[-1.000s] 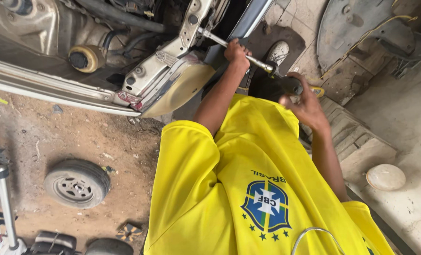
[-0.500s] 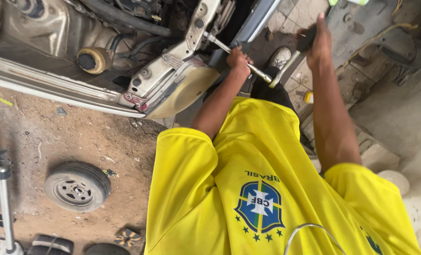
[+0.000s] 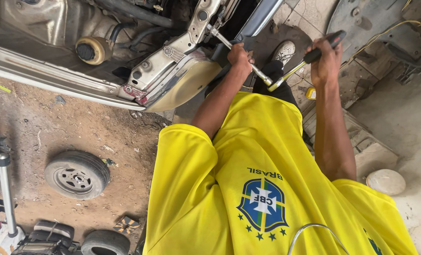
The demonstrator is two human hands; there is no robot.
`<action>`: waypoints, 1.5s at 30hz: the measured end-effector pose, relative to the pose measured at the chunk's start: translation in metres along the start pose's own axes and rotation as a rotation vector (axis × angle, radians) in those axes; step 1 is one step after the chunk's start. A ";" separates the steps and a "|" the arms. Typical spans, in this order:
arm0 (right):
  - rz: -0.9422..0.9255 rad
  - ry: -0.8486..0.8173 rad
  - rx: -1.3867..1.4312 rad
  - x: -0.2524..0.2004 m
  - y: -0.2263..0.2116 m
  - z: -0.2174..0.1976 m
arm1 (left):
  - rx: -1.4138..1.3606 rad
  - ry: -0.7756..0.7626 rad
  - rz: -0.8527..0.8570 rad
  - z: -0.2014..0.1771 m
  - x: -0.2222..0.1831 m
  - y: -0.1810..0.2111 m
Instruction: The person uses a socket wrench and a long metal bar to loosen or tighten bolts on a car engine. They apply leverage to the tools while working in the engine bay of a vehicle.
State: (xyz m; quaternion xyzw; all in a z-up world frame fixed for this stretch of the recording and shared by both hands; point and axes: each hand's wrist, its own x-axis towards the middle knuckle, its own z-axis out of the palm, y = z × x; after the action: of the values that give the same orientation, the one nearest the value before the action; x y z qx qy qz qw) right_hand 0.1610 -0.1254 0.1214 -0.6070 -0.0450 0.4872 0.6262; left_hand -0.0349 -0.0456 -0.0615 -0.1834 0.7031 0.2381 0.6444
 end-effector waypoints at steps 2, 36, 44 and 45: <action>-0.197 -0.105 -0.488 -0.023 -0.010 0.003 | -0.089 -0.101 0.036 0.007 0.023 -0.010; 0.226 0.187 -0.068 0.119 0.017 -0.017 | 2.002 -0.249 1.877 -0.007 -0.040 0.085; 0.010 0.086 -0.021 0.075 0.018 -0.014 | 2.144 -0.260 1.558 0.013 -0.005 0.095; -0.087 0.048 -0.043 0.061 0.014 -0.008 | 2.130 -0.254 1.606 0.016 -0.003 0.098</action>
State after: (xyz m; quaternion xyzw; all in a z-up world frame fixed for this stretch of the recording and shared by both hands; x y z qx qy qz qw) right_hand 0.1899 -0.0931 0.0754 -0.6293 -0.0668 0.4438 0.6344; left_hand -0.0770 0.0431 -0.0495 0.8888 0.3928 -0.0967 0.2155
